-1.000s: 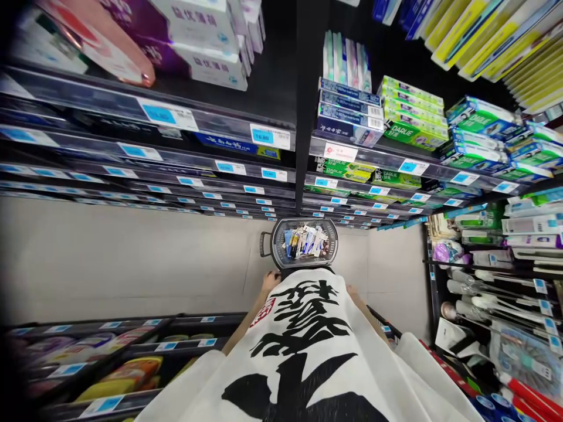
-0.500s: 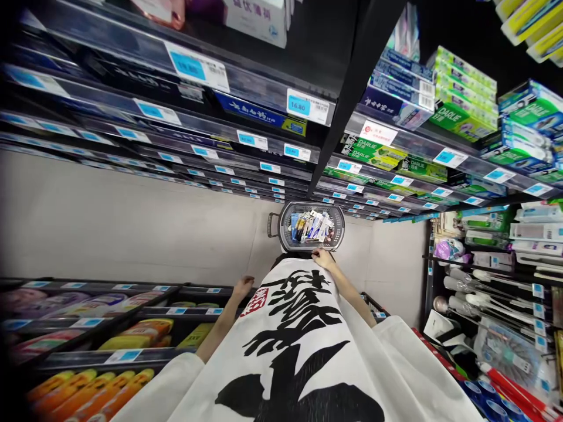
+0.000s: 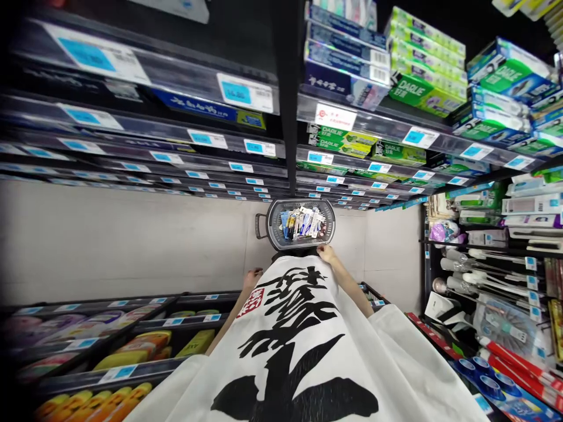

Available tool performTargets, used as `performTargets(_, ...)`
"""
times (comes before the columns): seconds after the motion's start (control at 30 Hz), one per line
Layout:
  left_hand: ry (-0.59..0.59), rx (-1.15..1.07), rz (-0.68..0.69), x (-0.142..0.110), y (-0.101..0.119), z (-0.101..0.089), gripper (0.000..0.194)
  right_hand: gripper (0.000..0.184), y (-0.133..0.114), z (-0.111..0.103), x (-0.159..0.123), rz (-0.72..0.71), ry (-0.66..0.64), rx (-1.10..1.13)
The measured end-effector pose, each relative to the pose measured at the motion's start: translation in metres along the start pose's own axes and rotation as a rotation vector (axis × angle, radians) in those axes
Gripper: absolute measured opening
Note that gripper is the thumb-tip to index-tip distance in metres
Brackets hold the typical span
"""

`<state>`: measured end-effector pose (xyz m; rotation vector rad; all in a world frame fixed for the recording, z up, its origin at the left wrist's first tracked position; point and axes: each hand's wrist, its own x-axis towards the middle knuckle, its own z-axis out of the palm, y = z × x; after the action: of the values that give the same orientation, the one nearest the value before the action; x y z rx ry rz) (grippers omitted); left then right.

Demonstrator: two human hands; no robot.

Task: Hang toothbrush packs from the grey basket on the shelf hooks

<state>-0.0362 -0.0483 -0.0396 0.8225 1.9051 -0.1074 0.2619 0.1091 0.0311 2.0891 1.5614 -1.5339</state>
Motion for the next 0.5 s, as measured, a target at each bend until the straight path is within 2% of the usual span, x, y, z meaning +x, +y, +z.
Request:
performTargets(0.1,-0.003,0.022,0.036,0.006,0.029,0.007,0.033,0.017,0.015,-0.008,0.006,-0.003,0.011,0.069)
performTargets(0.2,-0.024,0.088,0.095,0.013,0.055,0.013,0.028,0.019,0.043,-0.015,0.010,0.034,0.039,0.157)
performTargets(0.37,-0.081,0.230,0.183,0.021,0.092,0.026,0.029,0.024,0.114,-0.017,0.007,0.158,0.083,0.295)
performTargets(0.5,-0.117,0.351,0.238,0.025,0.116,0.037,0.024,0.025,0.175,-0.006,-0.002,0.288,0.108,0.389)
